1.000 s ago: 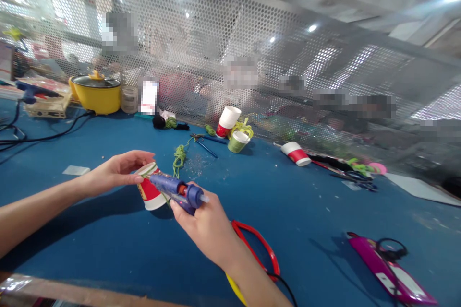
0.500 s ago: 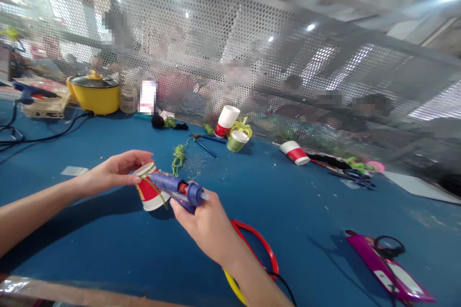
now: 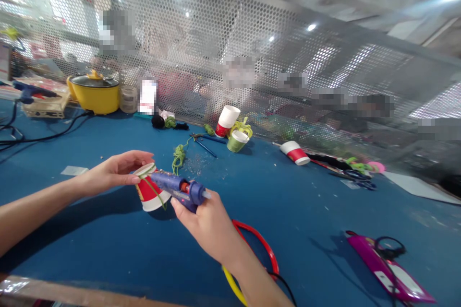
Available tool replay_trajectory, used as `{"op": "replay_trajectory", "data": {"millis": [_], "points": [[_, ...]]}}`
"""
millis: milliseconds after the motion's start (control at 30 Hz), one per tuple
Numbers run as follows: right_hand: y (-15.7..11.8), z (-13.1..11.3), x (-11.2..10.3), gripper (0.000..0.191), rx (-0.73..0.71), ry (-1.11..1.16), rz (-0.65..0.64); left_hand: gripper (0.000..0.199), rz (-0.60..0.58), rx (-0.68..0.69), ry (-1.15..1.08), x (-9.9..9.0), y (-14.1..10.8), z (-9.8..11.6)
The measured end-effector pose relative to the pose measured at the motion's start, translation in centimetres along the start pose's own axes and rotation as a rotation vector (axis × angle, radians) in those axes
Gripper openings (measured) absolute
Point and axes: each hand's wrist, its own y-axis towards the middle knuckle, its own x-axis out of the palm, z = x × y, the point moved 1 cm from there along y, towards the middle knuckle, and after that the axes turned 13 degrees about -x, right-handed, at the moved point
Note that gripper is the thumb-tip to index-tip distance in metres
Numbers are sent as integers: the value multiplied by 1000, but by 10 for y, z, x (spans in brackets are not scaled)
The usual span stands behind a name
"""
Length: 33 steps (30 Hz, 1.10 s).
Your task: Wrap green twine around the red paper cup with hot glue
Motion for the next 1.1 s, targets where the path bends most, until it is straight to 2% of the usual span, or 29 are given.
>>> {"op": "replay_trajectory", "data": {"millis": [200, 500, 733, 1100], "points": [[1, 8, -2, 19, 77, 55, 26, 46, -40, 0, -25, -2, 0, 0], [3, 13, -1, 20, 80, 55, 43, 46, -69, 23, -28, -2, 1, -1], [0, 9, -1, 19, 80, 68, -1, 47, -70, 11, -28, -4, 1, -3], [2, 9, -1, 19, 102, 36, 29, 50, -93, 36, -39, -4, 1, -3]]}}
